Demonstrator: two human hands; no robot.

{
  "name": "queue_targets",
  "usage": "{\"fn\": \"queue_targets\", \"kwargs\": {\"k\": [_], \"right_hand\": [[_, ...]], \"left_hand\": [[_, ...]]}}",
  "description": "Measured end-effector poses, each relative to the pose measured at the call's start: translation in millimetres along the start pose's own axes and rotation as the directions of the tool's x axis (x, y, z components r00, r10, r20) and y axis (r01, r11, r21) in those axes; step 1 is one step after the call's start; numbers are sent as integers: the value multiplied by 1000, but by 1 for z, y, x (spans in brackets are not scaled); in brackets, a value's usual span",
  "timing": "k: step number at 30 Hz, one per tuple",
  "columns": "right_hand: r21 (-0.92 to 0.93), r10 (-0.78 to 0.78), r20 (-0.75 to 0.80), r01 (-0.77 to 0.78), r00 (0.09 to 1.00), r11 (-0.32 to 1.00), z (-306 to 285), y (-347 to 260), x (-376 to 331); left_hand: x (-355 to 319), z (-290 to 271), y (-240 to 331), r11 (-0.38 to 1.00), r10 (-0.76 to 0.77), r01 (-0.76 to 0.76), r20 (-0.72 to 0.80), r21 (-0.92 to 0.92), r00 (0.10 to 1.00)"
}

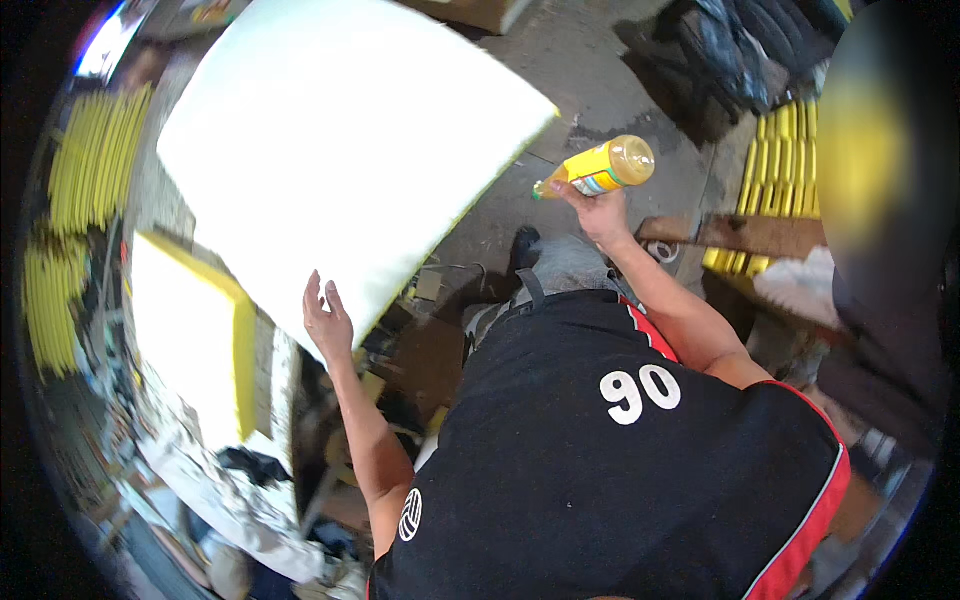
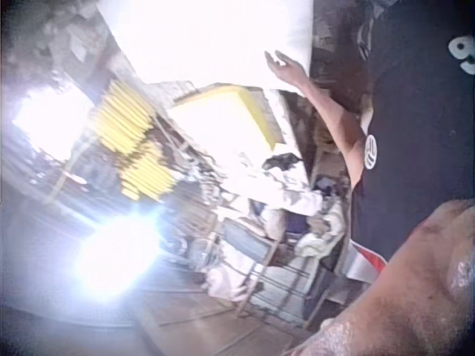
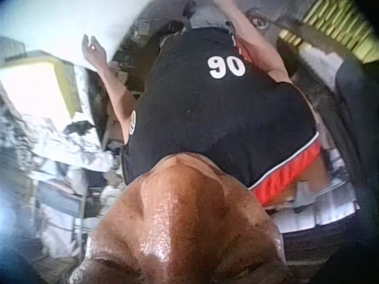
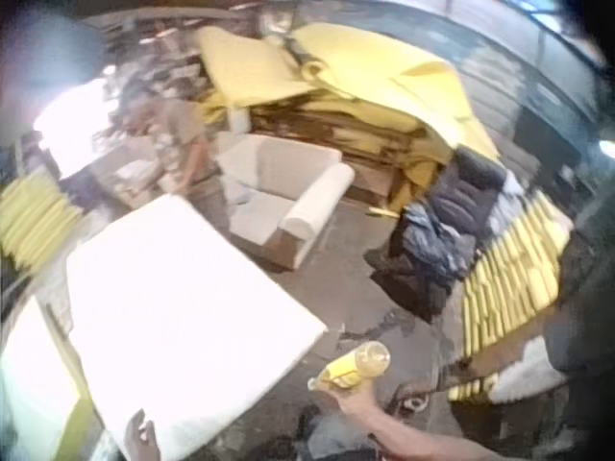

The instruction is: The person applies adhesive from a bottle to the edges of a large white foam cushion and then presses a black fabric strip onto the glued edge. The person repeats this process on multiple foam pieces, handling the foam and fabric by hand in a workshop environment.

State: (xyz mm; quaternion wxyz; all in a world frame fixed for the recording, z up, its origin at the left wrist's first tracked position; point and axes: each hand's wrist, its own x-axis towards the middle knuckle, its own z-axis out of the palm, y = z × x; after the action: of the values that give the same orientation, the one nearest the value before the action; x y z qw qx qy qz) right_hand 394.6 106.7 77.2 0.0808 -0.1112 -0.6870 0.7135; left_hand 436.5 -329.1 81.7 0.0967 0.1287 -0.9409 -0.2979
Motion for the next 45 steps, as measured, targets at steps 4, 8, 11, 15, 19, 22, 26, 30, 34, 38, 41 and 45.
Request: {"fn": "queue_targets", "kwargs": {"k": [4,8,11,15,19,22,26,30,34,38,41,45], "right_hand": [[-21,-14,-195,10,981,1000,-33,28,-19],[74,192,-362,-177,912,981,-36,67,-20],[413,374,-321,-227,870,882,-43,68,-16],[606,509,-241,-282,826,744,-48,86,-17],[559,577,-300,-351,759,751,-53,78,-22],[599,558,-325,-291,763,746,-47,90,-24],[653,550,-376,-208,746,728,-43,93,-26],[667,531,-333,-203,779,716,-39,106,-13],[729,527,-418,-73,740,680,-21,111,1],[794,581,-441,-5,684,608,-1,137,13],[816,594,-454,42,664,577,11,151,25],[810,589,-501,104,634,577,24,159,49]], "left_hand": [[50,36,15,997,3,-16,170,76,985],[117,67,-2,958,169,-228,300,173,939],[164,87,5,889,79,-216,330,404,941],[198,97,2,882,-101,-155,501,444,860],[211,116,16,801,-234,-181,576,571,784],[231,106,17,790,-250,-253,670,559,699],[236,106,36,766,-273,-306,716,566,642],[225,102,40,638,-243,-377,640,672,729],[212,106,38,755,-62,-353,596,552,801],[213,104,37,792,-28,-381,651,477,758],[217,106,34,746,-32,-431,675,507,737],[215,109,33,734,-58,-417,661,536,748]]}}
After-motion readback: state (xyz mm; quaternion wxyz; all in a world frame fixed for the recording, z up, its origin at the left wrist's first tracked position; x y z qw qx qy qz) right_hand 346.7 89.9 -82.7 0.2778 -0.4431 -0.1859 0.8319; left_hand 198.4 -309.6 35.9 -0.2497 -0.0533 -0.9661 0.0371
